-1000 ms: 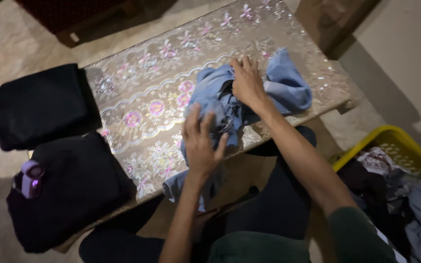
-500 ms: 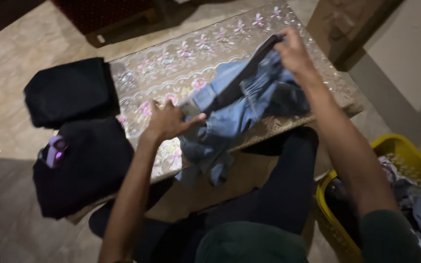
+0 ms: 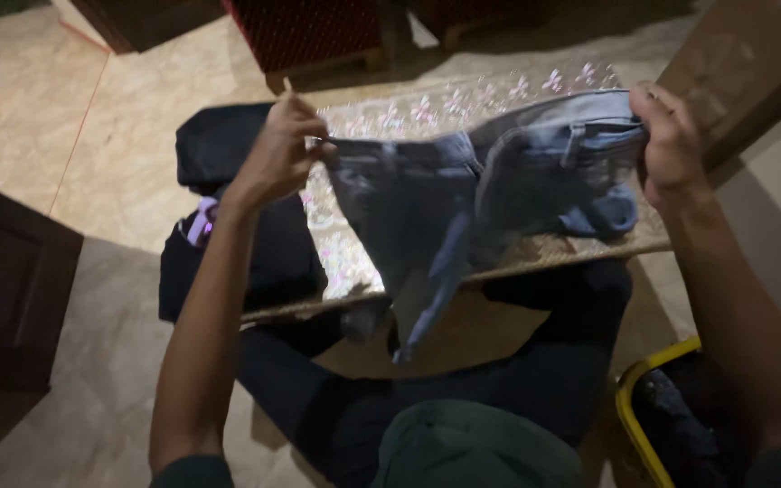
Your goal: The person folds a black long-sleeved shirt and a pair of light blue jeans on a table. They smooth and align the garments, fold them into compact rectangles, and place the folded items on the table.
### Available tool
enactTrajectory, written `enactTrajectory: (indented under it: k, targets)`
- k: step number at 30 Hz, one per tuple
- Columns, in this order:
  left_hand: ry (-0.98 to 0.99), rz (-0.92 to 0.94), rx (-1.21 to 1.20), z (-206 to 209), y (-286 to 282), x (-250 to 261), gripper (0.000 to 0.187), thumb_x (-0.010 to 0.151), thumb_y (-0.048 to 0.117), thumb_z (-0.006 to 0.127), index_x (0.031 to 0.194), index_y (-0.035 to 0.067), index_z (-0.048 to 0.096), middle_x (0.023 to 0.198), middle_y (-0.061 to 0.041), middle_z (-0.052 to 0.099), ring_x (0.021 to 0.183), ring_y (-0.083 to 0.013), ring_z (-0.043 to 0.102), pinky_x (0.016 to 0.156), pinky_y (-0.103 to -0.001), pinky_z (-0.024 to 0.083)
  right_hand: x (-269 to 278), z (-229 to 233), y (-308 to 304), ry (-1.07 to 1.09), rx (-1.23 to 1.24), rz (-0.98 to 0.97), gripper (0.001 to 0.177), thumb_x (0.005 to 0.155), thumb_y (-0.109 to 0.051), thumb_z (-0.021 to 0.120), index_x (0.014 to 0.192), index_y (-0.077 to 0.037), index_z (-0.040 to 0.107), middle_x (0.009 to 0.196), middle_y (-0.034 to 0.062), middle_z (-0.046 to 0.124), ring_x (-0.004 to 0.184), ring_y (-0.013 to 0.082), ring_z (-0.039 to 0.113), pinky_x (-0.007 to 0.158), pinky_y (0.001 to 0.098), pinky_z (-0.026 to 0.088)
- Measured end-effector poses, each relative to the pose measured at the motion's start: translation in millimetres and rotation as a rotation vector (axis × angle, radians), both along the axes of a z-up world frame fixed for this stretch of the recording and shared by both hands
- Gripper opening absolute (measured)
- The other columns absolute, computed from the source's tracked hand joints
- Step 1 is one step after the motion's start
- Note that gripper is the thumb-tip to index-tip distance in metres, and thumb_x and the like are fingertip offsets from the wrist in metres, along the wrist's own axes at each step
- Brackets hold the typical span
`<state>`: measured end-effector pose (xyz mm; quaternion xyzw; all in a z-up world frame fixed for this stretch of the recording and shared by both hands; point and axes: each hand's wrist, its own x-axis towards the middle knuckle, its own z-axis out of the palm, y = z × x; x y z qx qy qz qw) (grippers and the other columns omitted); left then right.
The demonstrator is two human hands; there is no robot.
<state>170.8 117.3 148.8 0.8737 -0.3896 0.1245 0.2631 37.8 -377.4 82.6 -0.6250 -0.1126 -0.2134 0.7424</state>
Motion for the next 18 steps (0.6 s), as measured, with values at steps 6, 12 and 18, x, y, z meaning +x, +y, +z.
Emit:
enactTrajectory:
  k: [6,12,18]
  targets:
    - [0.069,0.359,-0.356,-13,-16,21,0.025,0.111,0.019,0.051,0.099,-0.002,0.054,0.082,-0.021,0.065,0.072,-0.0336,0.064,0.069,-0.049,0.048,31,30,33,0.006,-0.106,-0.103,0.032,0.112,-0.043,0.055,0.102,-0.013,0.058,0.089,-0.0036,0.058,0.080,0.0076,0.058,0.076,0.0240,0.050]
    - [-0.028,0.433,-0.536,-22,-58,16,0.019,0.114,0.019,0.048,0.107,0.002,0.047,0.078,-0.022,0.067,0.073,-0.0362,0.068,0.063,-0.051,0.046,47,46,69,-0.014,-0.275,-0.232,0.046,0.102,-0.046,0.077,0.114,-0.010,0.051,0.093,-0.0027,0.056,0.084,0.0077,0.057,0.076,0.0235,0.052]
    - [-0.041,-0.116,-0.625,-7,-110,1,0.018,0.107,0.003,0.058,0.119,0.005,0.044,0.101,-0.015,0.068,0.089,-0.0248,0.074,0.070,-0.034,0.062,56,80,122,-0.281,-0.738,-0.076,0.081,0.076,-0.047,0.086,0.131,-0.003,0.046,0.119,0.0107,0.055,0.102,0.0237,0.062,0.090,0.0381,0.056]
